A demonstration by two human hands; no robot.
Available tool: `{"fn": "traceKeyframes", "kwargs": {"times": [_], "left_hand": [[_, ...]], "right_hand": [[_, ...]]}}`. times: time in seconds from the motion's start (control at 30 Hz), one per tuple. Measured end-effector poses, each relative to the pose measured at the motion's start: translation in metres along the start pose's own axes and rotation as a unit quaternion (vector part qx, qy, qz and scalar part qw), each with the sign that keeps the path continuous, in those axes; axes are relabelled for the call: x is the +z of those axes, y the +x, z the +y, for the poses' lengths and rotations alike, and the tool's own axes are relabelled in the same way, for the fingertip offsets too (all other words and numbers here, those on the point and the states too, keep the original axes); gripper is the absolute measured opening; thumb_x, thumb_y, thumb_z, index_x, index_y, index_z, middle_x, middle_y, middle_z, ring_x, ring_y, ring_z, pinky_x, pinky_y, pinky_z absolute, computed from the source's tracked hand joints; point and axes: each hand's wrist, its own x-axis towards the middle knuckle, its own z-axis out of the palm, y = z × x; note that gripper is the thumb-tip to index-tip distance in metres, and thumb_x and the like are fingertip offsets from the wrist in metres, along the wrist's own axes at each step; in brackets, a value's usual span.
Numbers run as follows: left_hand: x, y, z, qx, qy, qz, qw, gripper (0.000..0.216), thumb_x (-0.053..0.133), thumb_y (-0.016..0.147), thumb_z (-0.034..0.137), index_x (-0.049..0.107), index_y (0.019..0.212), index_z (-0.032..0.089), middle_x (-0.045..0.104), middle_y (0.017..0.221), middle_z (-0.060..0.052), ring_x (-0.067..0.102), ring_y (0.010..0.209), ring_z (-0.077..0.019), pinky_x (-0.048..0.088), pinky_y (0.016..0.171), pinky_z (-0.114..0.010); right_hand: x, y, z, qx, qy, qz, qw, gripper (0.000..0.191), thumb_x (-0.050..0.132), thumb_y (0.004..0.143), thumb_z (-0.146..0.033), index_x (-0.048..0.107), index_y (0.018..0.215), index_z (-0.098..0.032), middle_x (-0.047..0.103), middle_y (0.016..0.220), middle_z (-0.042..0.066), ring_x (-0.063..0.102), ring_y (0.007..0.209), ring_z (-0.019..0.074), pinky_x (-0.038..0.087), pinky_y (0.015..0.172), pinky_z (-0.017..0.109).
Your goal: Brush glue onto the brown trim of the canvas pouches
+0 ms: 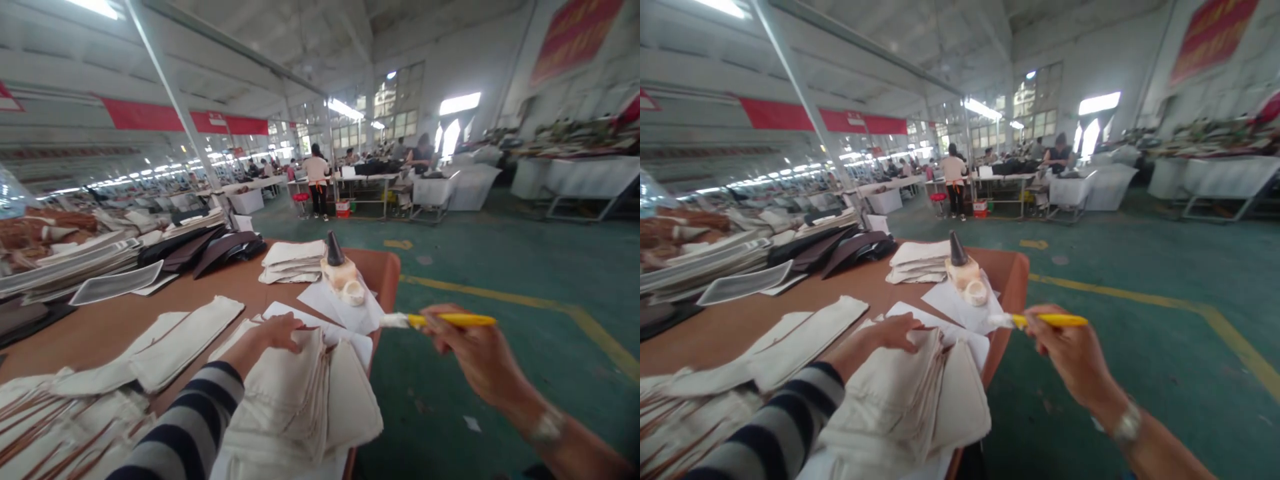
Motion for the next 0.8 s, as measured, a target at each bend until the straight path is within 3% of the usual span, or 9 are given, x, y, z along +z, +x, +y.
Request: {"fn": "traceKeyframes", "kwargs": {"times": [0.07,0.13,0.33,0.43,0.5,0.57,0.63,0.7,0.8], "left_hand": [[-0.004,-0.008,0.007,0.007,-0.001,0.018,1.000,0.033,0.062,0.088,0.048,0.068,0.106,0.021,0.067,0.109,-0.008,0.066,0.099,-0.0275,0.048,0.084,-0.034],[-0.011,-0.020,0.013,0.005,-0.002,0.038,0.999,0.029,0.046,0.099,0.040,0.066,0.097,0.019,0.068,0.101,-0.007,0.066,0.094,-0.0239,0.046,0.080,-0.031],[-0.048,-0.074,0.032,-0.025,0.001,0.105,0.994,0.026,0.042,0.102,0.036,0.057,0.088,0.020,0.067,0.091,-0.005,0.063,0.083,-0.0231,0.039,0.069,-0.031],[-0.057,-0.099,0.050,-0.032,-0.020,0.142,0.989,0.021,0.043,0.103,0.036,0.056,0.094,0.021,0.068,0.093,-0.005,0.064,0.082,-0.0235,0.041,0.071,-0.033],[-0.053,-0.107,0.063,-0.035,-0.052,0.158,0.985,0.020,0.046,0.101,0.035,0.055,0.114,0.022,0.071,0.100,-0.006,0.068,0.088,-0.0251,0.045,0.077,-0.035],[-0.044,-0.110,0.073,-0.034,-0.089,0.166,0.982,0.045,0.048,0.100,0.032,0.038,0.143,0.024,0.073,0.108,-0.009,0.070,0.098,-0.0271,0.049,0.084,-0.037],[-0.039,-0.109,0.080,-0.023,-0.115,0.165,0.979,0.063,0.047,0.099,0.028,0.020,0.156,0.026,0.074,0.115,-0.010,0.071,0.104,-0.0276,0.051,0.086,-0.038],[-0.040,-0.109,0.084,0.005,-0.118,0.152,0.981,0.058,0.045,0.099,0.025,0.029,0.155,0.028,0.074,0.115,-0.010,0.071,0.105,-0.0258,0.052,0.086,-0.035],[-0.055,-0.116,0.092,0.045,-0.115,0.119,0.985,0.034,0.043,0.100,0.025,0.061,0.129,0.029,0.075,0.106,-0.006,0.071,0.099,-0.0219,0.050,0.084,-0.029]], "right_hand": [[0.026,0.041,0.020,-0.012,-0.024,-0.049,0.998,0.047,0.061,0.096,-0.057,0.070,0.106,-0.012,0.068,0.080,0.007,0.061,0.059,0.0165,0.050,0.051,0.023],[0.055,0.079,0.044,-0.023,-0.039,-0.062,0.997,0.050,0.057,0.096,-0.060,0.070,0.106,-0.013,0.069,0.080,0.007,0.063,0.061,0.0172,0.051,0.053,0.024],[0.116,0.146,0.109,-0.058,-0.147,-0.104,0.982,0.026,0.067,0.101,-0.038,0.069,0.097,-0.013,0.068,0.092,0.005,0.066,0.083,0.0178,0.056,0.083,0.035],[0.124,0.154,0.127,-0.079,-0.185,-0.121,0.972,0.023,0.067,0.101,-0.036,0.069,0.096,-0.013,0.067,0.096,0.006,0.065,0.091,0.0194,0.055,0.091,0.040],[0.123,0.151,0.133,-0.097,-0.195,-0.124,0.968,0.022,0.066,0.102,-0.035,0.069,0.100,-0.014,0.067,0.101,0.007,0.065,0.095,0.0205,0.053,0.094,0.041],[0.119,0.143,0.135,-0.119,-0.193,-0.129,0.965,0.021,0.065,0.102,-0.034,0.070,0.104,-0.014,0.067,0.105,0.008,0.064,0.099,0.0215,0.052,0.095,0.042],[0.112,0.132,0.132,-0.141,-0.184,-0.146,0.962,0.019,0.065,0.100,-0.032,0.071,0.104,-0.014,0.068,0.103,0.008,0.065,0.097,0.0218,0.052,0.093,0.041],[0.104,0.120,0.125,-0.158,-0.168,-0.162,0.959,0.017,0.064,0.096,-0.029,0.074,0.102,-0.016,0.070,0.099,0.009,0.066,0.093,0.0222,0.053,0.090,0.039],[0.089,0.102,0.108,-0.169,-0.130,-0.154,0.965,0.019,0.062,0.091,-0.031,0.076,0.097,-0.020,0.071,0.097,0.009,0.067,0.091,0.0236,0.053,0.086,0.035]]}}
